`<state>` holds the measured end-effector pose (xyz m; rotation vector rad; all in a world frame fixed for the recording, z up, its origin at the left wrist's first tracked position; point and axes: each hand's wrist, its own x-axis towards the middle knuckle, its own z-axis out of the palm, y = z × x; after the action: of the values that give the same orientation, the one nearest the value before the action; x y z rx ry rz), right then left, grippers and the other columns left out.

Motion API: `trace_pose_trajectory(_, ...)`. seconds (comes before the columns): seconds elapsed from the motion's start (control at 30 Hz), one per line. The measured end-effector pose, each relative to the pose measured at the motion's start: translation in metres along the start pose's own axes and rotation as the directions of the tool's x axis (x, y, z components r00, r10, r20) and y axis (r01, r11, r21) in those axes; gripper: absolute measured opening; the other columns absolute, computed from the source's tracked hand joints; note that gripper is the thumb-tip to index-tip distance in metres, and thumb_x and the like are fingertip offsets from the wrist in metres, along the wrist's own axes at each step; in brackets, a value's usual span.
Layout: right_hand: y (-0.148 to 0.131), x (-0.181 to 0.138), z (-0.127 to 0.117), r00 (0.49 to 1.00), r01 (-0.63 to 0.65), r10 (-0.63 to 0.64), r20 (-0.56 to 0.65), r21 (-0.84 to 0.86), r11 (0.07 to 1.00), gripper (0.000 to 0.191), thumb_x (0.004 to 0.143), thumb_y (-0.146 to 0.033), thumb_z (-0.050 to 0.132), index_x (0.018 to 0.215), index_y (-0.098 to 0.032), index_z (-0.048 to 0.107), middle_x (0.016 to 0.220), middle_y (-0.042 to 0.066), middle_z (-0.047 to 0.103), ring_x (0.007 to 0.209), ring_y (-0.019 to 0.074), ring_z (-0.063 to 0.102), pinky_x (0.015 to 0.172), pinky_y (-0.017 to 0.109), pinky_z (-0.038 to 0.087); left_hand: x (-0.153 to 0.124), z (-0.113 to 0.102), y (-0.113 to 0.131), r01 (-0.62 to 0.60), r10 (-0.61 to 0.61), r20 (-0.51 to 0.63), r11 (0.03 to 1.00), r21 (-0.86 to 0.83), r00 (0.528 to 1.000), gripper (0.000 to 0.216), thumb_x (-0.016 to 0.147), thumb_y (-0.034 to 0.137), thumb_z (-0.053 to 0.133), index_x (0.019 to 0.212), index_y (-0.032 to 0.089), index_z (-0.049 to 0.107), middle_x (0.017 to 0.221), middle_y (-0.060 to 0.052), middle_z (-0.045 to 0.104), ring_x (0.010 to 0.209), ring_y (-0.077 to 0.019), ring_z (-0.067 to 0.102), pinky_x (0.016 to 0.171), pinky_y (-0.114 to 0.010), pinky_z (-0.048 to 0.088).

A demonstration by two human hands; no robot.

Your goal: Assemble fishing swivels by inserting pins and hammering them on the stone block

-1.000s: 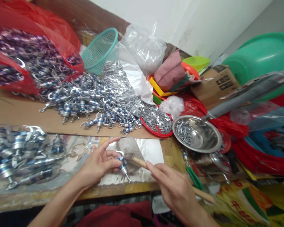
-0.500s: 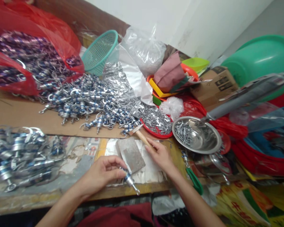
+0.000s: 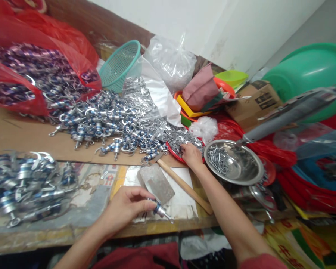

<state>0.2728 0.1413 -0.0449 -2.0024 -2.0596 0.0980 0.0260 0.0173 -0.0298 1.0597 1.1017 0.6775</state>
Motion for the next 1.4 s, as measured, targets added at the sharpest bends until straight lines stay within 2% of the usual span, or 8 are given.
trace_pose_trajectory(0.17,0.005,-0.004,-0.005,0.999,-0.005,0.007,-0.040,0.062,0.998,0.019,0.079,-0.011,0.050,0.083,-0.017,0.067,0.086,0.008,0.060,0.085,0.0196,0.056,0.076,0.028,0.040,0.001,-0.006,0.008,-0.255,0.281,-0.084,0.937,0.239,0.956,0.006,0.061,0.026,0.071,0.062,0.023,0.075,0.078,-0.004,0.065,0.076,-0.0210,0.061,0.073,-0.029,0.045)
trace_pose_trajectory(0.33,-0.014,-0.028,-0.018,0.985,0.033,0.007,-0.173,0.232,0.972,0.020,0.085,-0.021,0.046,0.084,-0.013,0.064,0.088,0.009,0.062,0.086,0.0187,0.057,0.079,0.030,0.043,0.002,-0.006,0.002,-0.321,0.377,-0.119,0.888,0.330,0.919,0.007,0.064,0.026,0.069,0.067,0.027,0.075,0.078,-0.002,0.061,0.078,-0.0198,0.059,0.072,-0.027,0.044)
trace_pose_trajectory(0.47,-0.058,-0.075,-0.032,0.987,0.123,-0.064,-0.149,0.430,0.894,0.019,0.085,-0.025,0.047,0.084,-0.016,0.064,0.076,0.003,0.067,0.070,0.0135,0.062,0.066,0.024,0.049,0.002,-0.004,-0.002,-0.346,0.394,-0.127,0.893,0.286,0.910,0.011,0.065,0.023,0.068,0.073,0.026,0.075,0.072,-0.001,0.065,0.073,-0.0191,0.060,0.070,-0.027,0.045)
trace_pose_trajectory(0.63,-0.095,-0.115,-0.039,0.946,0.303,-0.291,-0.145,0.717,0.628,0.017,0.077,-0.010,0.052,0.075,-0.018,0.067,0.074,0.004,0.069,0.071,0.0139,0.064,0.066,0.024,0.051,0.002,-0.001,0.001,-0.270,0.308,-0.260,0.947,0.174,0.915,0.035,0.058,0.020,0.072,0.093,0.022,0.071,0.060,0.003,0.062,0.059,-0.0157,0.057,0.062,-0.026,0.047)
trace_pose_trajectory(0.93,-0.097,-0.120,-0.033,0.978,0.192,-0.186,-0.099,0.782,0.593,0.014,0.071,-0.007,0.057,0.074,-0.017,0.067,0.070,0.003,0.070,0.065,0.0136,0.065,0.060,0.021,0.052,0.001,-0.004,0.002,-0.376,0.425,-0.161,0.888,0.264,0.891,0.016,0.064,0.022,0.069,0.078,0.027,0.075,0.066,-0.001,0.068,0.067,-0.0183,0.061,0.064,-0.026,0.045)
trace_pose_trajectory(1.17,-0.094,-0.129,-0.031,0.966,0.237,-0.226,-0.122,0.766,0.598,0.017,0.076,-0.017,0.060,0.093,-0.018,0.060,0.080,0.004,0.067,0.071,0.0142,0.064,0.065,0.024,0.053,-0.001,-0.005,0.004,-0.329,0.362,-0.158,0.923,0.201,0.919,0.007,0.065,0.024,0.068,0.067,0.026,0.075,0.067,-0.002,0.069,0.067,-0.0196,0.061,0.064,-0.027,0.045)
trace_pose_trajectory(1.23,-0.090,-0.132,-0.029,0.923,0.373,-0.328,-0.202,0.681,0.630,0.028,0.075,-0.018,0.062,0.103,-0.019,0.056,0.087,0.006,0.066,0.078,0.0161,0.064,0.069,0.027,0.053,-0.002,-0.005,0.007,-0.292,0.320,-0.187,0.943,0.161,0.929,0.006,0.064,0.024,0.068,0.063,0.023,0.074,0.068,-0.002,0.070,0.068,-0.0203,0.062,0.065,-0.028,0.045)
trace_pose_trajectory(1.4,-0.080,-0.134,-0.028,0.690,0.724,-0.640,-0.338,0.317,0.613,0.033,0.081,-0.004,0.045,0.108,-0.019,0.057,0.094,0.010,0.066,0.085,0.0180,0.063,0.068,0.029,0.053,-0.003,-0.007,0.011,-0.341,0.381,-0.158,0.911,0.234,0.911,0.010,0.068,0.026,0.065,0.060,0.021,0.068,0.065,-0.001,0.064,0.065,-0.0181,0.058,0.064,-0.027,0.043)
